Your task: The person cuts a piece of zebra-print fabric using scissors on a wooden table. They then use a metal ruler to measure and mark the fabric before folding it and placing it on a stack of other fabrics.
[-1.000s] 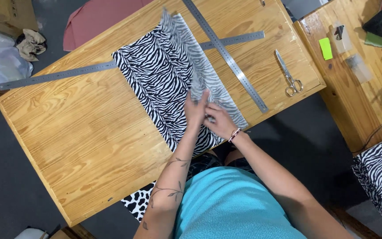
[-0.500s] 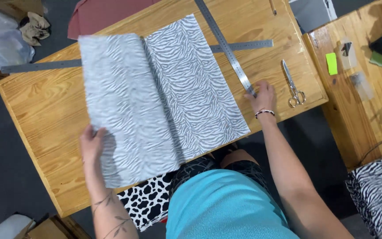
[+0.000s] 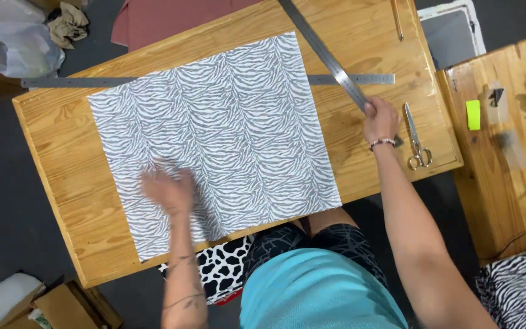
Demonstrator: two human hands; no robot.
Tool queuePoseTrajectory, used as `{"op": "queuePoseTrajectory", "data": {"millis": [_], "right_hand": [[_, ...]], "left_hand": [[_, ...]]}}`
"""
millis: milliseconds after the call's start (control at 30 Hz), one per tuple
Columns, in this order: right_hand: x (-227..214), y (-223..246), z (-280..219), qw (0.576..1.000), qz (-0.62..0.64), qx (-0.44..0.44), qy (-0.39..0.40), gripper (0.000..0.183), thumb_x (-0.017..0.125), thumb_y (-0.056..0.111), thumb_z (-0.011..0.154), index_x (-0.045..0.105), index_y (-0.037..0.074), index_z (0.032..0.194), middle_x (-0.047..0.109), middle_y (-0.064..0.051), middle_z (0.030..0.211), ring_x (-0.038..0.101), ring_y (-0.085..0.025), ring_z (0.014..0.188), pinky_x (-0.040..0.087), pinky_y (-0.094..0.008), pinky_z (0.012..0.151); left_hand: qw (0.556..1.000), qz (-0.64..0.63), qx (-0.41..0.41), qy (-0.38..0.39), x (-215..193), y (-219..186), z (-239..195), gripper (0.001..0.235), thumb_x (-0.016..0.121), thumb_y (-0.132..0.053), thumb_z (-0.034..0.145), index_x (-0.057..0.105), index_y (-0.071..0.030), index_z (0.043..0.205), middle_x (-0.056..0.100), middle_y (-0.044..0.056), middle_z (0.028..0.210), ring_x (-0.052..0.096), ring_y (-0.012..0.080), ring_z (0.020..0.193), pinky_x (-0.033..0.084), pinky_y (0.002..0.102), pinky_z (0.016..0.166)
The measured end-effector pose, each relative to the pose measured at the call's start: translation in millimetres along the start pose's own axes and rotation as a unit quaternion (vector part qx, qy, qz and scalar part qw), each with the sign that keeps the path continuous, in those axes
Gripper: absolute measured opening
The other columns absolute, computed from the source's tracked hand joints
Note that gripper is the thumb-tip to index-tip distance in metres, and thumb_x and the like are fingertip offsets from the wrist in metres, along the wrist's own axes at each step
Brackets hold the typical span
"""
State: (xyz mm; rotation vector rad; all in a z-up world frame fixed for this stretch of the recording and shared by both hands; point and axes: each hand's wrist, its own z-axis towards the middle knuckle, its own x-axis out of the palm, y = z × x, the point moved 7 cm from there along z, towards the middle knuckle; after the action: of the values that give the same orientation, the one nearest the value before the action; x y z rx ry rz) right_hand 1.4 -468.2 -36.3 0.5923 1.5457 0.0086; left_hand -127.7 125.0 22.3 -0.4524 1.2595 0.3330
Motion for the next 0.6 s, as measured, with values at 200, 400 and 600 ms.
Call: {"op": "queuePoseTrajectory", "data": {"millis": [200,400,600], "right_hand": [[33.3,15.9,98.8,0.995,-0.033,-0.087,0.032,0.019,0.056,0.022,0.102,0.065,0.028,0.117,0.067,-0.002,0.111,0.061,-0.028,0.115,0.036,-0.05,0.103],[54.5,16.2,166.5,0.989,-0.009,-0.137,0.057,0.017,0.06,0.034,0.102,0.068,0.036,0.117,0.072,0.001,0.107,0.064,-0.029,0.112,0.043,-0.046,0.102],[36.6,38.6,152.3,0.968,-0.03,-0.246,-0.026,0.028,0.073,0.033,0.097,0.063,0.023,0.121,0.055,-0.002,0.114,0.053,-0.023,0.117,0.04,-0.039,0.109]], "left_hand": [[0.959,-0.132,0.042,0.246,-2.0,-139.2,-63.0,0.108,0.072,-0.069,0.078,0.023,-0.022,0.162,0.009,0.026,0.165,0.001,0.0495,0.151,0.001,0.079,0.111],[0.923,-0.09,0.002,0.375,3.9,-131.9,-71.6,0.14,0.081,-0.075,0.056,0.007,-0.027,0.164,-0.007,0.025,0.167,-0.011,0.0452,0.153,-0.003,0.075,0.113],[0.923,-0.072,-0.026,0.376,5.8,-122.2,-74.9,0.143,0.078,-0.082,0.05,0.004,-0.035,0.163,-0.01,0.016,0.169,-0.012,0.0386,0.154,0.001,0.07,0.118]]}}
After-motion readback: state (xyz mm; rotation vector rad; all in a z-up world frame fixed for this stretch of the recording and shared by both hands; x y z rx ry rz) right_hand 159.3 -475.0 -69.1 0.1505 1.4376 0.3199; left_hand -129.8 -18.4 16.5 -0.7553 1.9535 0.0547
